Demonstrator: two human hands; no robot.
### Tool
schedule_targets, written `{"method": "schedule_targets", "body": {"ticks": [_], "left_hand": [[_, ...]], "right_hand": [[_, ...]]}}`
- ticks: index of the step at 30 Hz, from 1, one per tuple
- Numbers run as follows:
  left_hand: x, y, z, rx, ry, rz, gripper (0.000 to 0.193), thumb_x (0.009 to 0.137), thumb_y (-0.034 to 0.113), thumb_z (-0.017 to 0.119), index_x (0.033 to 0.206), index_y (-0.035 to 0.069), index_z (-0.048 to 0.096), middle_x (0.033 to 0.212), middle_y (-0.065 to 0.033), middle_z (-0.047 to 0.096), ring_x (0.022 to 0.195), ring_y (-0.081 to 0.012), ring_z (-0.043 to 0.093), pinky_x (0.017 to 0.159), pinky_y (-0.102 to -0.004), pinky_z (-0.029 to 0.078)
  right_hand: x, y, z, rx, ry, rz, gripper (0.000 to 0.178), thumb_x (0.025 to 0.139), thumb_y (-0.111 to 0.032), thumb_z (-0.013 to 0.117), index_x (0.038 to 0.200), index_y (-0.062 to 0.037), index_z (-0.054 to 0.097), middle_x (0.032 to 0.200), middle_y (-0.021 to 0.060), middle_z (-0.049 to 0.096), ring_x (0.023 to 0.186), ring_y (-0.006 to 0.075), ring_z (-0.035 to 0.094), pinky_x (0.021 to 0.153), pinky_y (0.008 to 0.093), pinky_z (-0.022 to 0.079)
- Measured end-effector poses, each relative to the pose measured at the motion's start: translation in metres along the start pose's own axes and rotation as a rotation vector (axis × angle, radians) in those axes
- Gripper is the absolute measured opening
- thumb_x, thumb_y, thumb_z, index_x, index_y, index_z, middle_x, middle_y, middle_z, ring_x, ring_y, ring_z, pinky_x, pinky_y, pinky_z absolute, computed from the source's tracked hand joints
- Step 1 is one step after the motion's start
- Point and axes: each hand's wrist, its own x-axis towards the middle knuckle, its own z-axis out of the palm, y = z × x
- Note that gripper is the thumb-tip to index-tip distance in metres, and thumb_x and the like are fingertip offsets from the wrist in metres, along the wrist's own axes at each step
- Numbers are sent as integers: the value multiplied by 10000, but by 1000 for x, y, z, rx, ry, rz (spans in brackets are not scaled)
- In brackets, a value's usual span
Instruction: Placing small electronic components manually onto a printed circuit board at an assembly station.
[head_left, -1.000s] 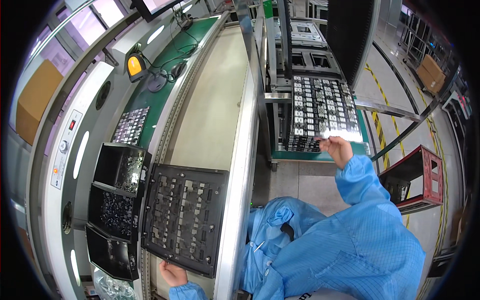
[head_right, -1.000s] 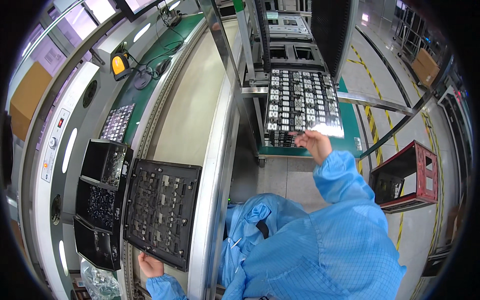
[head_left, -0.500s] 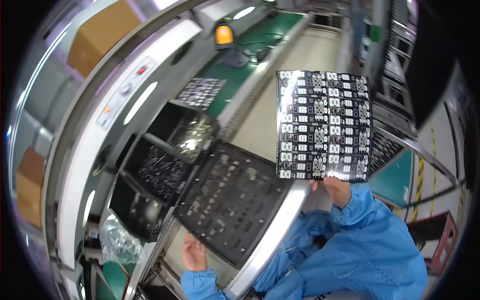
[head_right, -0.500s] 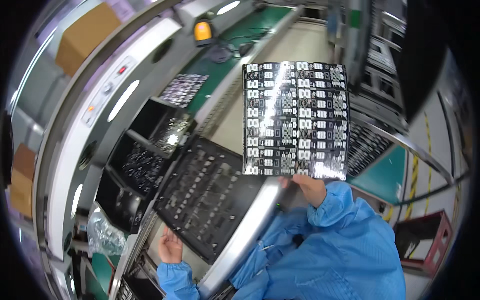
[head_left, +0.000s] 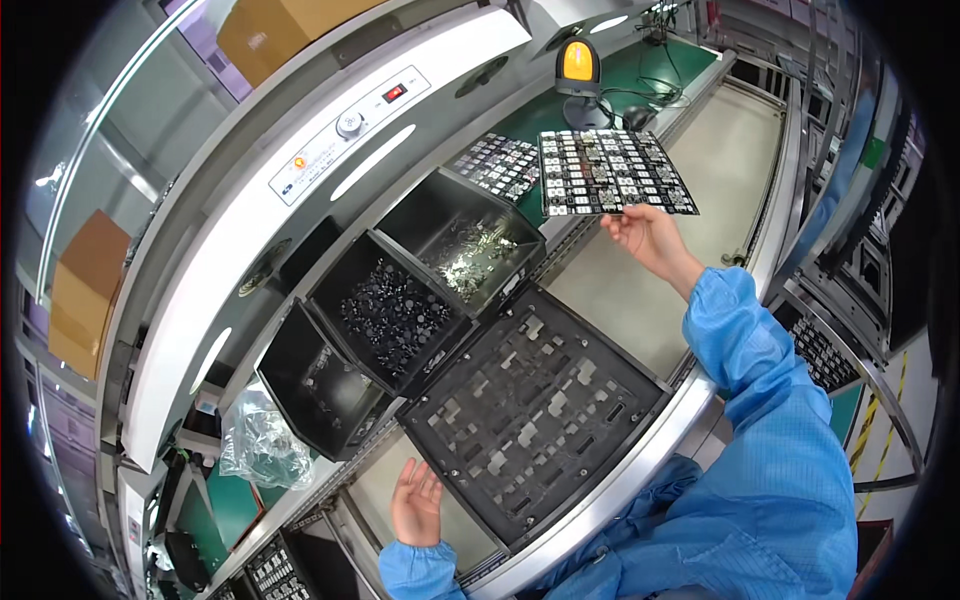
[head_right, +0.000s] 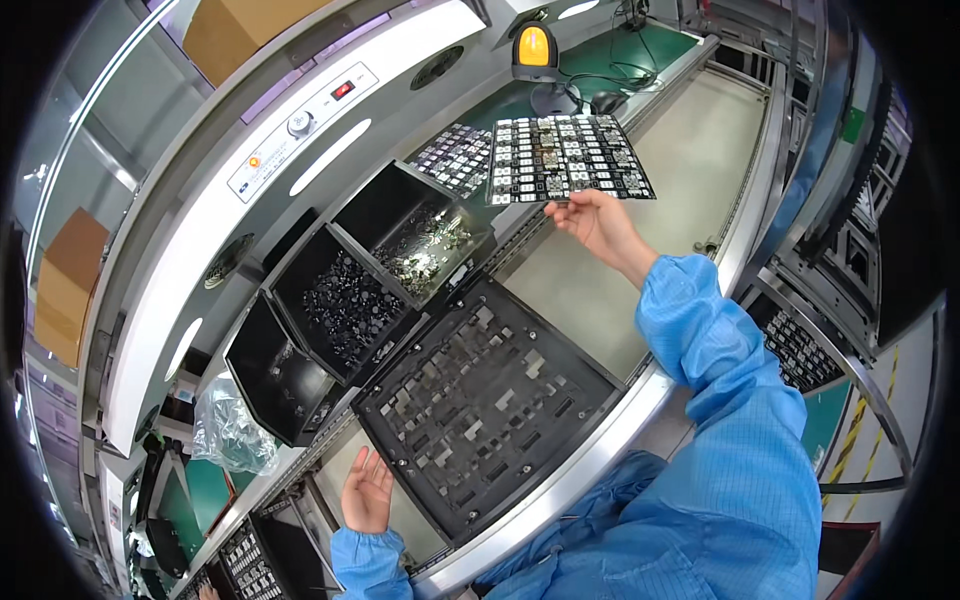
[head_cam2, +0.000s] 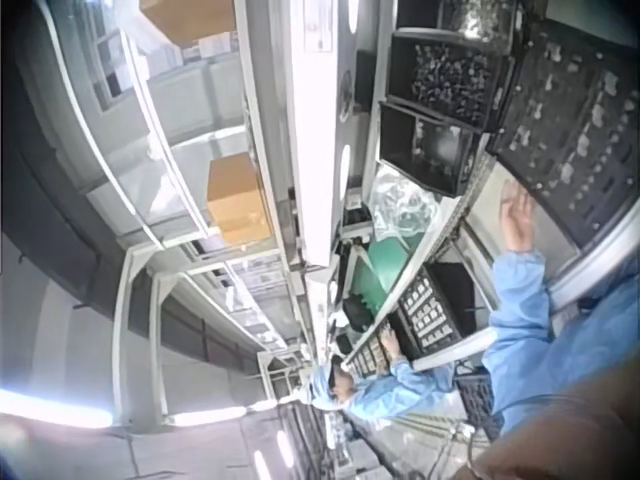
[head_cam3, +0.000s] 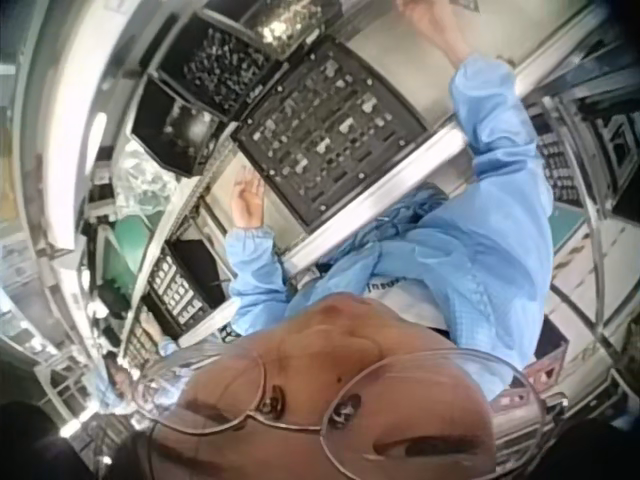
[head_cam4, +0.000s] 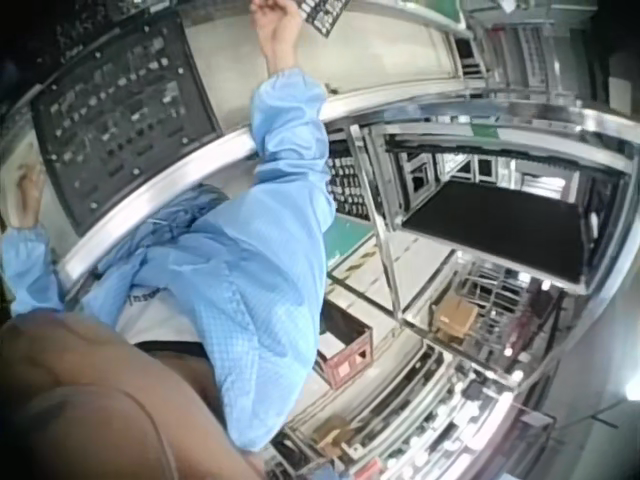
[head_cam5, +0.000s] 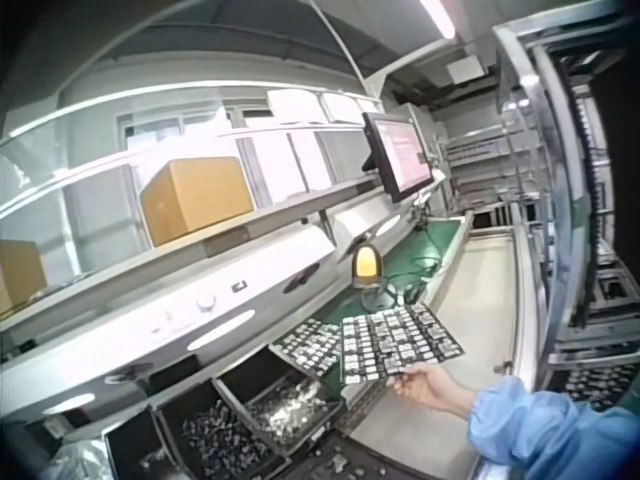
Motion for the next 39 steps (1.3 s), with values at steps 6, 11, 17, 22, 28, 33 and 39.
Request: {"method": "schedule_targets", "body": {"ticks": [6, 11, 17, 22, 28, 33, 39], "left_hand": [[-2, 3, 5, 16, 60, 21, 508, 852, 90, 421, 1352, 0, 419, 1262, -150, 509, 1123, -239, 511, 994, -381, 415], [-3, 4, 4, 80, 112, 33, 493, 860, 91, 413, 1338, -29, 426, 1256, -161, 514, 1129, -244, 517, 1014, -360, 412], [-13, 4, 26, 188, 60, 126, 506, 862, 115, 433, 1338, -56, 421, 1296, -188, 505, 1160, -278, 515, 1039, -370, 393], [-30, 4, 60, 340, -343, 138, 662, 859, 139, 479, 1447, -51, 241, 1524, -214, 201, 1429, -327, 166, 1166, -425, 111], [-67, -12, 140, 108, -676, 174, 618, 939, 146, 538, 1450, -2, 223, 1431, -151, 358, 1329, -265, 350, 1101, -401, 262], [-74, 6, 136, -41, -476, 112, 275, 932, 105, 549, 1180, -4, 499, 1075, -54, 617, 973, -117, 577, 845, -268, 454], [-53, 27, 98, 164, -446, -74, 211, 962, 125, 507, 1145, 23, 522, 1068, -48, 623, 970, -120, 599, 855, -307, 491]], "right_hand": [[-2, 1, 6, -17, -46, 12, 192, 904, -119, 429, 853, 13, 559, 931, 194, 646, 751, 199, 602, 740, 309, 513], [-4, 0, -1, -30, -73, 19, 215, 899, -126, 440, 906, 41, 575, 928, 189, 650, 753, 201, 592, 747, 319, 503], [-45, 6, 24, -74, -74, -40, 232, 903, -137, 440, 944, 44, 579, 902, 188, 642, 740, 204, 581, 742, 326, 468], [-143, 44, 90, -360, -213, 45, 349, 914, -249, 486, 1048, 61, 573, 930, 176, 641, 772, 213, 589, 761, 326, 459], [-217, 55, 115, -826, -460, 142, 455, 900, -244, 589, 1266, 10, 495, 1185, 169, 587, 1032, 225, 598, 904, 361, 495], [-175, 28, 75, -742, -533, 4, 617, 942, -394, 473, 1414, -27, 324, 1384, 184, 440, 1279, 294, 434, 1062, 424, 380], [-182, -8, 49, -183, -317, 262, 901, 900, -640, 407, 1432, 64, 221, 1435, 250, 353, 1281, 339, 439, 1073, 467, 356]]}}
